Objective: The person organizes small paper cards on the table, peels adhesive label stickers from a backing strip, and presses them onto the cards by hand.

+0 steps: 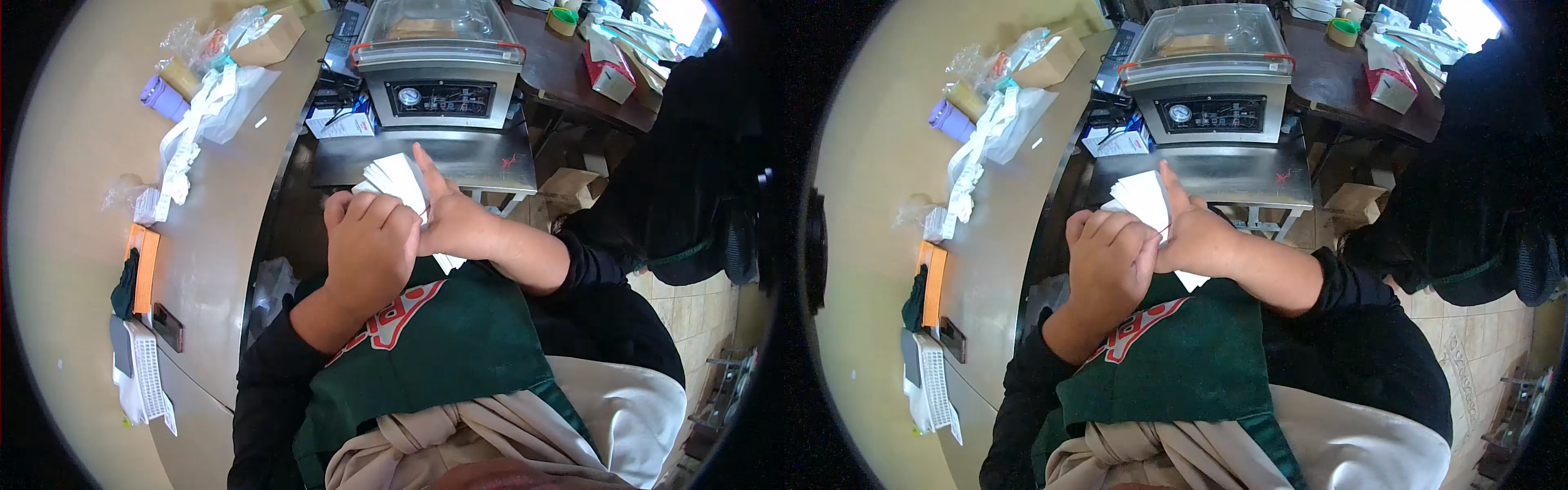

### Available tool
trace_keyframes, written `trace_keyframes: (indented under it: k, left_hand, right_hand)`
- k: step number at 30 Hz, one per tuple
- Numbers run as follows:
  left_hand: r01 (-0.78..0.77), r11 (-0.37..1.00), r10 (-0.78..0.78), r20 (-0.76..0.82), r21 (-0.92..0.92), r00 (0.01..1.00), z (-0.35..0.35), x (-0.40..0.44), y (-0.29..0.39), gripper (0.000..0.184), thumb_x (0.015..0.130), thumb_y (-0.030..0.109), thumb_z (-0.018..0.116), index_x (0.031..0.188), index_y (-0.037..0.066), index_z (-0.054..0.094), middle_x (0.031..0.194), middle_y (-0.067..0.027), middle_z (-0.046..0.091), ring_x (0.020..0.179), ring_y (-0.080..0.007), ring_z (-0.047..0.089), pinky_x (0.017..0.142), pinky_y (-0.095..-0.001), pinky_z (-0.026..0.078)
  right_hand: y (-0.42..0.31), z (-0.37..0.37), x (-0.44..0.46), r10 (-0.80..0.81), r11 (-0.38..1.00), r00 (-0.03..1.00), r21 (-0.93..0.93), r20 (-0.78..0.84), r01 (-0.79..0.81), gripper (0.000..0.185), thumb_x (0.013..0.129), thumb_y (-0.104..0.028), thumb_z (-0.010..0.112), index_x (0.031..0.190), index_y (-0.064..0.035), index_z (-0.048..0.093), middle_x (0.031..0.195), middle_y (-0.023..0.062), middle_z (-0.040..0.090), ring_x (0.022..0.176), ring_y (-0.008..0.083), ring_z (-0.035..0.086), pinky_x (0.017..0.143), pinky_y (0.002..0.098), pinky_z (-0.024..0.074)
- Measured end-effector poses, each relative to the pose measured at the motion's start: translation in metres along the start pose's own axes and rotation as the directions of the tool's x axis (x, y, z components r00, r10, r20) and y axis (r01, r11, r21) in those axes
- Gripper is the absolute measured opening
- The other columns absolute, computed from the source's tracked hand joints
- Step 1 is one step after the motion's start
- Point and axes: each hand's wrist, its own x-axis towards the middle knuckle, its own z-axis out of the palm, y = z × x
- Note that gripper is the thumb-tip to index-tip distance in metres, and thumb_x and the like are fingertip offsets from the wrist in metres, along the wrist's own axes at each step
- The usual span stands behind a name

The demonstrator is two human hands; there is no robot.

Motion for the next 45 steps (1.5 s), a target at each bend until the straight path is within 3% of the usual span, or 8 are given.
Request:
trace_keyframes:
  k: [8, 12, 15, 21, 27, 34, 40, 45]
  left_hand:
    - [0.255, 0.944, -0.258, 0.012, -0.208, 0.966, -0.005, 0.0, -0.048, 0.002, 0.08, 0.005, 0.056, 0.08, 0.003, 0.055, 0.069, -0.006, 0.052, 0.062, -0.0202, 0.051, 0.057, -0.0302, 0.04]
    - [0.691, 0.54, -0.601, 0.355, -0.48, 0.716, -0.011, -0.007, -0.06, 0.007, 0.085, 0.008, 0.053, 0.082, 0.002, 0.055, 0.072, -0.0032, 0.055, 0.064, -0.0087, 0.05, 0.058, -0.0229, 0.04]
    - [0.658, 0.453, -0.614, 0.325, -0.601, 0.72, 0.006, -0.03, -0.078, 0.007, 0.086, 0.007, 0.051, 0.082, 0.002, 0.054, 0.075, -0.0028, 0.054, 0.07, -0.0102, 0.052, 0.063, -0.0232, 0.041]
    - [0.429, -0.338, -0.643, 0.538, -0.838, 0.545, 0.002, -0.029, -0.08, 0.005, 0.087, 0.005, 0.047, 0.084, 0.005, 0.051, 0.076, -0.0046, 0.051, 0.072, -0.013, 0.051, 0.07, -0.0276, 0.043]
    - [0.264, -0.576, -0.526, 0.599, -0.773, 0.604, 0.007, -0.053, -0.107, 0.008, 0.087, 0.008, 0.045, 0.08, 0.006, 0.048, 0.068, -0.0005, 0.045, 0.063, -0.0114, 0.046, 0.062, -0.0267, 0.041]
    - [0.916, -0.093, -0.422, 0.849, -0.39, 0.318, -0.005, -0.054, -0.082, 0.016, 0.086, 0.015, 0.05, 0.072, 0.007, 0.049, 0.059, 0.0033, 0.043, 0.05, -0.0074, 0.038, 0.05, -0.0207, 0.033]
    - [0.483, -0.671, -0.252, 0.786, -0.562, 0.564, 0.003, -0.067, -0.101, 0.024, 0.09, 0.02, 0.047, 0.07, 0.009, 0.046, 0.056, 0.0041, 0.035, 0.047, -0.0069, 0.032, 0.047, -0.0222, 0.03]
    - [0.265, -0.711, -0.432, 0.703, -0.651, 0.565, 0.01, -0.068, -0.093, 0.02, 0.095, 0.022, 0.042, 0.092, 0.005, 0.052, 0.06, 0.0028, 0.036, 0.049, -0.0088, 0.033, 0.049, -0.0243, 0.033]
  right_hand:
    - [-0.009, -0.01, -0.007, 0.11, 0.985, 0.949, 0.098, 0.295, -0.145, 0.109, 0.062, -0.018, 0.065, 0.144, -0.0017, -0.005, 0.123, 0.0341, 0.041, 0.109, 0.0356, 0.049, 0.093, 0.0309, 0.0389]
    - [-0.008, -0.011, -0.004, 0.061, 0.978, 0.906, 0.158, 0.419, -0.139, 0.107, 0.061, -0.018, 0.064, 0.144, -0.0012, 0.0, 0.127, 0.0311, 0.039, 0.114, 0.0319, 0.047, 0.095, 0.0292, 0.0368]
    - [0.004, 0.001, -0.003, 0.037, 0.97, 0.882, 0.197, 0.469, -0.145, 0.106, 0.061, -0.018, 0.064, 0.144, -0.0006, 0.0, 0.128, 0.0306, 0.039, 0.115, 0.0319, 0.046, 0.096, 0.0294, 0.0359]
    - [0.015, 0.012, 0.0, -0.101, 0.914, 0.834, 0.382, 0.542, -0.137, 0.103, 0.062, -0.013, 0.063, 0.145, -0.0009, 0.002, 0.136, 0.024, 0.034, 0.118, 0.0255, 0.041, 0.098, 0.0284, 0.0331]
    - [0.032, 0.027, 0.004, -0.293, 0.765, 0.824, 0.636, 0.484, -0.102, 0.1, 0.063, -0.011, 0.062, 0.145, -0.0034, 0.007, 0.124, 0.0185, 0.045, 0.1, 0.0227, 0.049, 0.085, 0.028, 0.0415]
    - [0.035, 0.019, 0.001, -0.235, 0.652, 0.834, 0.717, 0.499, -0.246, 0.091, 0.062, -0.008, 0.06, 0.144, -0.0042, 0.019, 0.112, 0.0082, 0.048, 0.096, 0.0175, 0.046, 0.084, 0.0265, 0.0399]
    - [0.044, 0.027, -0.003, -0.254, 0.56, 0.801, 0.758, 0.543, -0.335, 0.081, 0.064, -0.009, 0.063, 0.137, -0.0037, 0.031, 0.098, 0.0028, 0.05, 0.082, 0.0112, 0.047, 0.072, 0.0253, 0.0407]
    - [0.047, 0.031, 0.003, -0.234, 0.538, 0.821, 0.772, 0.521, -0.337, 0.072, 0.064, -0.009, 0.064, 0.131, -0.0016, 0.038, 0.093, 0.0026, 0.052, 0.077, 0.0104, 0.049, 0.071, 0.0253, 0.0424]
